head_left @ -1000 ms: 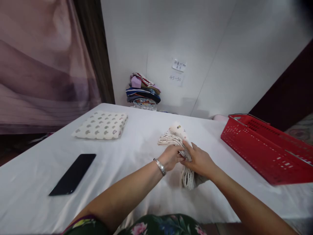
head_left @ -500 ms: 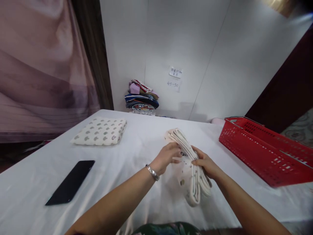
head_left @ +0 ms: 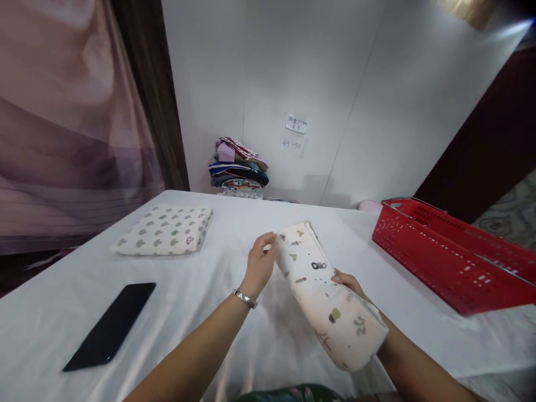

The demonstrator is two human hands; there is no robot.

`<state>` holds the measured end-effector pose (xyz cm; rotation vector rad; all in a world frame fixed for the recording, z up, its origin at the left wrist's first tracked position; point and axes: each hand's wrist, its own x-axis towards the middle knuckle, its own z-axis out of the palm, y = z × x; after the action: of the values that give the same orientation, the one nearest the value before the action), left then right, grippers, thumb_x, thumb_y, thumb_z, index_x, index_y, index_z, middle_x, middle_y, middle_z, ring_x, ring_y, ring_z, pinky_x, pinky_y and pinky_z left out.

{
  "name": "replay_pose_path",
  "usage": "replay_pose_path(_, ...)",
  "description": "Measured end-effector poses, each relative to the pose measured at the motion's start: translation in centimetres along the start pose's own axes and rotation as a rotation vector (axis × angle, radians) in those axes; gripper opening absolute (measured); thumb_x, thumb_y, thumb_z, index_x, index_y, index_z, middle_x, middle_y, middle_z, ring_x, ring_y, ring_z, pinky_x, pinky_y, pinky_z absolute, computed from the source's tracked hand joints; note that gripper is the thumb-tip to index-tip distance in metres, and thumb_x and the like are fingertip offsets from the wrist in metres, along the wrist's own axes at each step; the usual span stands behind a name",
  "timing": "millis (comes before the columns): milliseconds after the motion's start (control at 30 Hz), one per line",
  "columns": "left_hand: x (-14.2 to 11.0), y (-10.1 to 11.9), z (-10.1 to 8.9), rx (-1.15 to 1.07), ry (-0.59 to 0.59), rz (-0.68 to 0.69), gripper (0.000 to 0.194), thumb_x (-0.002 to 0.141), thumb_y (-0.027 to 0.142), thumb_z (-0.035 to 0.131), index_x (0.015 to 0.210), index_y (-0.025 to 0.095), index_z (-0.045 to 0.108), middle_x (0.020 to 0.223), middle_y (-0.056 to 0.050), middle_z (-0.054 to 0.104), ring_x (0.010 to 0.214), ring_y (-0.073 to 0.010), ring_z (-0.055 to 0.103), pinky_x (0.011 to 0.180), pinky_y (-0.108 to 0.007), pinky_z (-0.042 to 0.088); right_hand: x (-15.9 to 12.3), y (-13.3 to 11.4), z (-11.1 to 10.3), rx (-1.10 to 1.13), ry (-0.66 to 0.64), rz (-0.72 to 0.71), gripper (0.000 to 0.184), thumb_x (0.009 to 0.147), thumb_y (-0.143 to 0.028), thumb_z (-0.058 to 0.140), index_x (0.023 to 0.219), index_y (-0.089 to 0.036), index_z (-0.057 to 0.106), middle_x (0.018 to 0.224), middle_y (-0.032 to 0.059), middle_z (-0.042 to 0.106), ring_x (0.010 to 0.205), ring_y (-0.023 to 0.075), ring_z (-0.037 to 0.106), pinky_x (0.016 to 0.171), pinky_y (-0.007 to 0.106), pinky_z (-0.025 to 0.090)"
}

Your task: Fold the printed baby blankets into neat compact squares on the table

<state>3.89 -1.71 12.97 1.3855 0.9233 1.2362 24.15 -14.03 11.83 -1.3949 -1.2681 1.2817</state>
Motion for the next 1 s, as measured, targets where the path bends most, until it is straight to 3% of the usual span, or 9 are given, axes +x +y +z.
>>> replay_pose_path(133, -0.9, -2.5, -0.2, 0.115, -0.054, -0.025, 0.026, 0.075, 0.028, 0.056, 0.1, 0.023, 0.062, 0.119, -0.006, 0.057, 0.111, -0.0208, 0.052, 0.088, -0.03, 0.044, 0.5, 0.5, -1.0, 0.382, -0.031, -0.004, 0.058, 0.059, -0.036, 0.053, 0.114, -0.016, 0.055, 0.095, 0.0081, 0.068, 0.083, 0.0245, 0.064, 0.071, 0.034, 0.048)
replay_pose_path(300, -2.3, -7.5, 0.2, 0.424, -0.279, 0.039, 0.029, 0.076, 0.034, 0.051, 0.099, 0.023, 0.065, 0.128, -0.006, 0.052, 0.111, -0.0231, 0.054, 0.087, -0.036, 0.049, 0.1, 0.8, -4.1, 0.488, 0.087, -0.14, 0.056, 0.058, -0.022, 0.057, 0.114, -0.018, 0.056, 0.093, 0.0051, 0.069, 0.078, 0.0216, 0.064, 0.068, 0.032, 0.049)
replay_pose_path(433, -3.1, -10.7, 0.9, 0.589, -0.416, 0.152, 0.028, 0.077, 0.035, 0.049, 0.097, 0.024, 0.066, 0.128, -0.004, 0.054, 0.108, -0.0231, 0.058, 0.09, -0.038, 0.05, -1.1, 0.7, -6.5, 0.471, 0.169, -0.209, 0.06, 0.056, -0.019, 0.058, 0.116, -0.019, 0.056, 0.089, 0.004, 0.069, 0.075, 0.0218, 0.064, 0.067, 0.033, 0.05)
replay_pose_path(600, -3.9, -12.9, 1.3, 0.735, -0.515, 0.33, 0.027, 0.076, 0.031, 0.05, 0.094, 0.025, 0.068, 0.122, -0.005, 0.06, 0.109, -0.0252, 0.058, 0.098, -0.043, 0.045, -2.7, 1.0, -7.3, 0.436, 0.225, -0.215, 0.06, 0.055, -0.019, 0.054, 0.116, -0.02, 0.056, 0.091, 0.0024, 0.069, 0.077, 0.0231, 0.064, 0.069, 0.035, 0.049)
replay_pose_path(800, -4.3, -14.3, 0.5, 0.84, -0.518, 0.433, 0.029, 0.076, 0.033, 0.052, 0.099, 0.03, 0.07, 0.118, -0.003, 0.063, 0.111, -0.0272, 0.057, 0.099, -0.044, 0.045, -4.2, 0.9, -7.9, 0.342, 0.308, -0.199, 0.057, 0.056, -0.022, 0.054, 0.112, -0.028, 0.057, 0.096, -0.0023, 0.068, 0.088, 0.0262, 0.063, 0.077, 0.037, 0.048)
replay_pose_path(1000, -4.3, -15.4, -0.2, 0.851, -0.494, 0.471, 0.03, 0.078, 0.037, 0.052, 0.102, 0.032, 0.069, 0.119, 0.0, 0.063, 0.112, -0.0263, 0.057, 0.099, -0.043, 0.046, -6.7, -1.7, -11.4, 0.208, 0.472, -0.275, 0.062, 0.057, -0.023, 0.056, 0.119, -0.023, 0.053, 0.104, 0.0003, 0.067, 0.092, 0.025, 0.062, 0.079, 0.034, 0.049)
